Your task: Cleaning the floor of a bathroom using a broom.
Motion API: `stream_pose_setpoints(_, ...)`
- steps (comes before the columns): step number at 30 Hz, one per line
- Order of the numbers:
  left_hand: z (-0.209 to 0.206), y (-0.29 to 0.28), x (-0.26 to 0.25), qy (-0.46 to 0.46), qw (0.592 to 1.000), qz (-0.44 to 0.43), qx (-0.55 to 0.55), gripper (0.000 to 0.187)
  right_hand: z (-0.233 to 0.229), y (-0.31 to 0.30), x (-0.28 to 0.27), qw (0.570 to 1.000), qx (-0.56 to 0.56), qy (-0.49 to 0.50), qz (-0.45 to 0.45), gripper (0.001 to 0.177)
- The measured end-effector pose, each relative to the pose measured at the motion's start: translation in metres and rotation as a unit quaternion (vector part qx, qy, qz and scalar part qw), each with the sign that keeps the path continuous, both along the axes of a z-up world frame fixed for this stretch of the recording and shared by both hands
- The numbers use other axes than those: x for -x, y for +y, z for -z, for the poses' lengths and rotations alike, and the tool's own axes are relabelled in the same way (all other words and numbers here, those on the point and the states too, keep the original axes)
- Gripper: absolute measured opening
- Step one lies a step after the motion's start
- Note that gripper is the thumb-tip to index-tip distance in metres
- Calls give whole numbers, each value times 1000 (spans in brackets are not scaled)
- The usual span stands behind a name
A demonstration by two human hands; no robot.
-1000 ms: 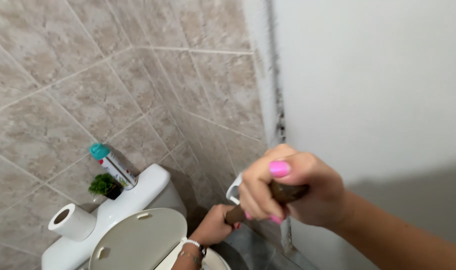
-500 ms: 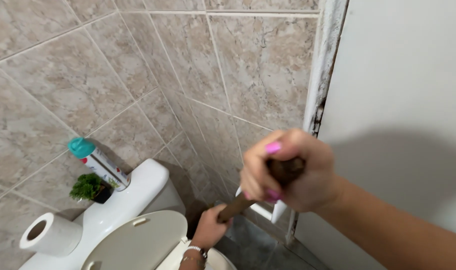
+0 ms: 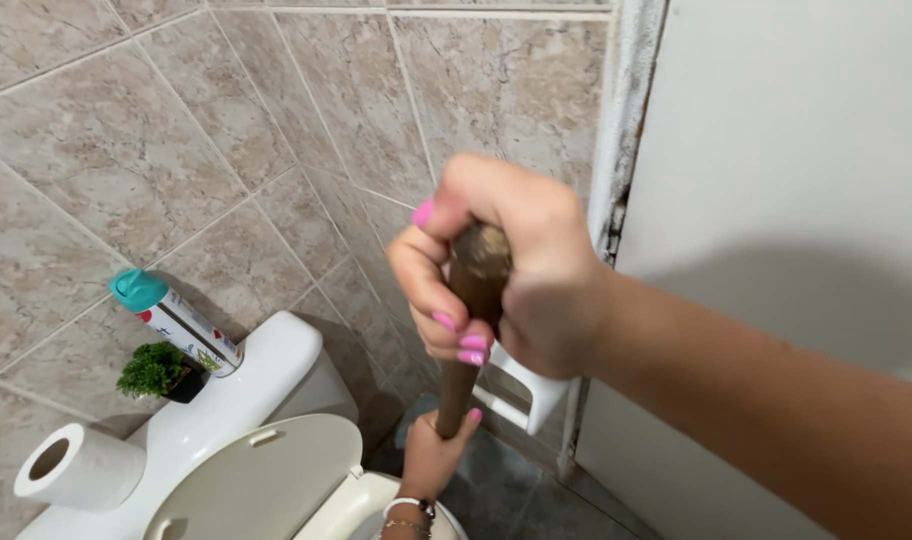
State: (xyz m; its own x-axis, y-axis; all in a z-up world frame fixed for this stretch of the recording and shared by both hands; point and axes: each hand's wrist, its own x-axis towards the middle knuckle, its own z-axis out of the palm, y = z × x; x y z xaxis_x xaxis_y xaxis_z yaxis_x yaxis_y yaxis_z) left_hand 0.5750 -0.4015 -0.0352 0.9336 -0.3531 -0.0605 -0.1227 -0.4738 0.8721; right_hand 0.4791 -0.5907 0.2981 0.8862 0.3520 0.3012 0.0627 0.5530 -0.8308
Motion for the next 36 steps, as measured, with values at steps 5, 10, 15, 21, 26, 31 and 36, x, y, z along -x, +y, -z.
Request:
stream_pose_setpoints(5, 0, -32, 46, -17, 999, -51, 8, 45, -29, -7, 19, 995, 54, 76, 41, 49)
stream_pose_setpoints(10, -8, -46, 93, -29, 996, -68, 59, 42, -50, -11, 45, 995, 63, 72, 29, 49)
stream_pose_setpoints(15, 0, -65, 139, 3, 989, -91, 120, 43, -66, -18, 70, 991, 100, 86, 30, 47)
stream_pose_setpoints(21, -21, -93, 158, 7, 991, -63, 118, 34, -72, -68, 92, 993, 111, -23, 39, 55)
stream_pose_setpoints(26, -79, -95, 154, -50, 996, -40, 69, 31, -95, -96, 125, 970, 188, -136, 69, 39)
stream_pose_setpoints(31, -64, -71, 117, -48, 998, -5, 33, 31, -76, -72, 146, 988, 46, -132, 59, 55)
stream_pose_setpoints(36, -50, -55, 54, -108, 994, 1, -1, 18, -27, -81, 111, 990, 30, -125, -60, 52)
